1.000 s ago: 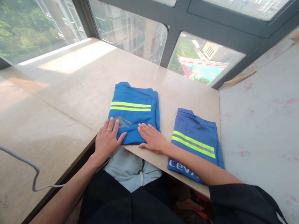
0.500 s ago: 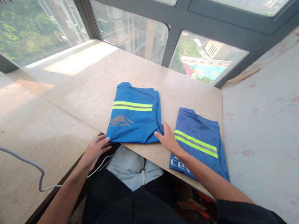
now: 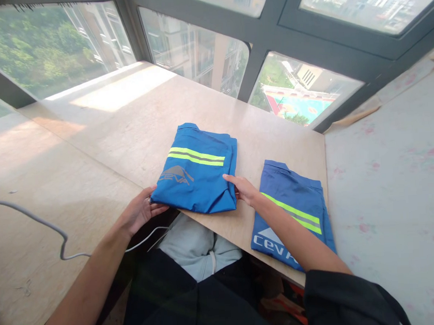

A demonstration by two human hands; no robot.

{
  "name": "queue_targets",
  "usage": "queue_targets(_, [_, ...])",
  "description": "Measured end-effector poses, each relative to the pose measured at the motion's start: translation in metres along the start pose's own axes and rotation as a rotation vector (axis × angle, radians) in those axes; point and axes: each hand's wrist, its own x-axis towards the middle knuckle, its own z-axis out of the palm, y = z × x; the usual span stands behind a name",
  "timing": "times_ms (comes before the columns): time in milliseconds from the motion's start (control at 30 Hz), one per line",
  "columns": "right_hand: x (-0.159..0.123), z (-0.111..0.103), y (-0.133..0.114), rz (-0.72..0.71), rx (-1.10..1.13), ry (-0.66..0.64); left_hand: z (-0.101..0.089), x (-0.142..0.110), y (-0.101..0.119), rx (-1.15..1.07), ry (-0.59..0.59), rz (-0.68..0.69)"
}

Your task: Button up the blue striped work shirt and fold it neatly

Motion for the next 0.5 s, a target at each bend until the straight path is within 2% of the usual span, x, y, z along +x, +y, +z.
queue_targets(133, [0.005,0.005,-0.011,-0.028,-0.084,0.052,0.008,0.011,0.006,0.018,-0.021,0.040])
queue_targets(267, [-0.001,0.004,-0.018,-0.025,-0.099,0.062,0.013,0.021,0.008,-0.113,-0.135,-0.047])
queue_targets(333, [-0.014,0.006,-0.018,-0.155,-0.123,0.221,0.016,0.025,0.008,-0.143,-0.161,-0.084])
queue_targets(400, [-0.039,0.016,-0.014,-0.394,-0.133,0.441,0.018,0.026,0.008,-0.123,-0.158,-0.099])
queue_targets(433, [-0.054,0.026,-0.008,-0.494,-0.103,0.483,0.020,0.026,0.009,-0.110,-0.151,-0.101])
queue_targets(467, [-0.069,0.038,-0.001,-0.512,-0.042,0.417,0.022,0.025,0.009,-0.101,-0.145,-0.098])
queue_targets(500, [-0.083,0.054,0.008,-0.435,0.032,0.238,0.024,0.023,0.009,-0.101,-0.139,-0.093])
